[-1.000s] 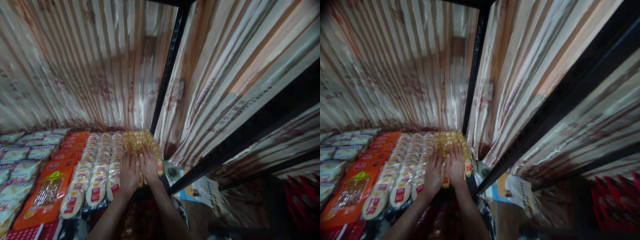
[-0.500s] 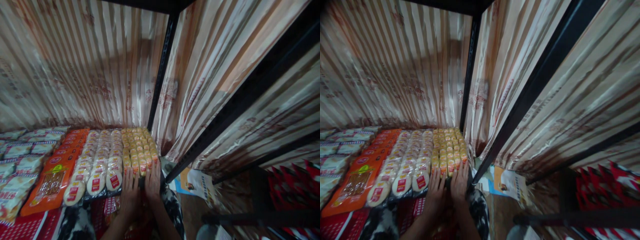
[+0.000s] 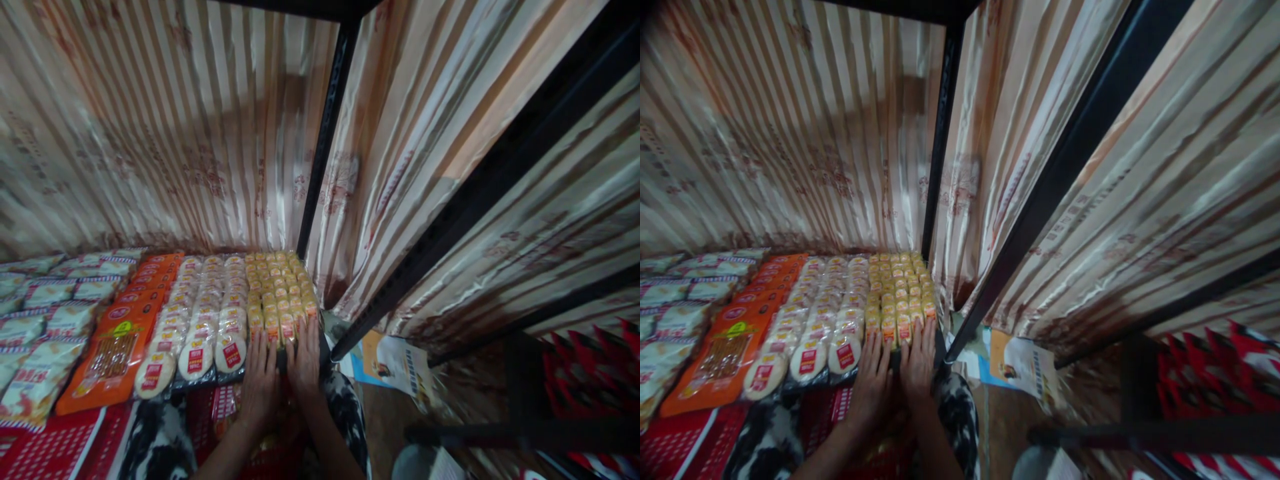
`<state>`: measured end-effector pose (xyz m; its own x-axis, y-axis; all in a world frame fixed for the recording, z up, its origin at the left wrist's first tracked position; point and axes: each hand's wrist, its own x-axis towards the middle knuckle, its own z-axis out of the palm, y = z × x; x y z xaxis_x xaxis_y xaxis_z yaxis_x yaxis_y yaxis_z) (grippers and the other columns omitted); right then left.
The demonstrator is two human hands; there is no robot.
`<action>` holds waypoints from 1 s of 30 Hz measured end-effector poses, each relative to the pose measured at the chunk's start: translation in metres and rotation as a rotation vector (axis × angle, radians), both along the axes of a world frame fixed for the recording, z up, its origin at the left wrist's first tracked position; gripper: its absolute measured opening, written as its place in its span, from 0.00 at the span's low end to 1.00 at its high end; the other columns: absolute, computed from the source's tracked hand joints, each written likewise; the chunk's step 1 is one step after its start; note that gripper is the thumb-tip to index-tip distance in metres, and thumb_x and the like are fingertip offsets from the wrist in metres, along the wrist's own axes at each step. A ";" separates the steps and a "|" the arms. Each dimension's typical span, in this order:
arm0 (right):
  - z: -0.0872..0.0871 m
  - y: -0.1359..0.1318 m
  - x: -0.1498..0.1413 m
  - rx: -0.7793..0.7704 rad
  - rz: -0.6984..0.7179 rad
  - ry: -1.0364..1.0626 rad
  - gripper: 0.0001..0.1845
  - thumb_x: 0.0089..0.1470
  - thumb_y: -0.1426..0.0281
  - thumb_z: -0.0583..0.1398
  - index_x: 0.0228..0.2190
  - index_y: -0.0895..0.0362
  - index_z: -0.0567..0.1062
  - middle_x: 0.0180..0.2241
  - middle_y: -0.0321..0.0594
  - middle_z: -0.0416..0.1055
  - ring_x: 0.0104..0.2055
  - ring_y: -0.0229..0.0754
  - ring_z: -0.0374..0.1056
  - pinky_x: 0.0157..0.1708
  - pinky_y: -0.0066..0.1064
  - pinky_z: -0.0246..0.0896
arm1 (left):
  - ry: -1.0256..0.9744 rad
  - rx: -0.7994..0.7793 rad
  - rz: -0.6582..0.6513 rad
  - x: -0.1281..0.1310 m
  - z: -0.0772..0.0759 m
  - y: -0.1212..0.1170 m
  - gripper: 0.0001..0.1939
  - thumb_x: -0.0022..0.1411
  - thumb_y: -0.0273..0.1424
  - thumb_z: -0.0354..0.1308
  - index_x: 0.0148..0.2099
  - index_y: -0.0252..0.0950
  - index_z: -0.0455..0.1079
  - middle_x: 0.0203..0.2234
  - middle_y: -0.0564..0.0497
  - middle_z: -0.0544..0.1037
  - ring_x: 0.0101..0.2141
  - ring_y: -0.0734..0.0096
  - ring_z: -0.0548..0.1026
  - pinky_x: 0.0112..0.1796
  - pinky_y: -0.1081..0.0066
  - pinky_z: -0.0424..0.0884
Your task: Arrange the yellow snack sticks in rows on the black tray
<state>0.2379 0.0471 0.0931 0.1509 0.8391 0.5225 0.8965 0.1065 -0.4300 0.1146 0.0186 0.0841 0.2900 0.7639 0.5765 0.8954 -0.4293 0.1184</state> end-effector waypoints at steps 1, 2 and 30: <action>-0.001 0.000 0.000 -0.008 0.001 -0.004 0.29 0.59 0.65 0.46 0.60 0.63 0.50 0.64 0.53 0.38 0.65 0.51 0.32 0.57 0.49 0.48 | 0.004 -0.001 0.001 -0.001 -0.001 0.000 0.33 0.59 0.26 0.45 0.65 0.28 0.39 0.62 0.34 0.49 0.62 0.51 0.45 0.54 0.50 0.60; -0.001 0.000 -0.001 -0.018 -0.002 -0.006 0.29 0.59 0.65 0.46 0.59 0.63 0.52 0.64 0.53 0.39 0.65 0.51 0.33 0.56 0.48 0.49 | 0.009 0.003 0.003 -0.001 -0.002 0.000 0.33 0.59 0.26 0.45 0.65 0.28 0.39 0.62 0.34 0.49 0.62 0.52 0.45 0.54 0.50 0.60; 0.013 -0.015 0.001 0.006 0.051 0.181 0.12 0.57 0.71 0.51 0.41 0.58 0.71 0.41 0.46 0.65 0.45 0.45 0.59 0.47 0.39 0.57 | -0.021 -0.027 -0.118 0.002 -0.010 -0.013 0.25 0.61 0.27 0.43 0.61 0.27 0.53 0.59 0.37 0.58 0.62 0.57 0.46 0.55 0.54 0.60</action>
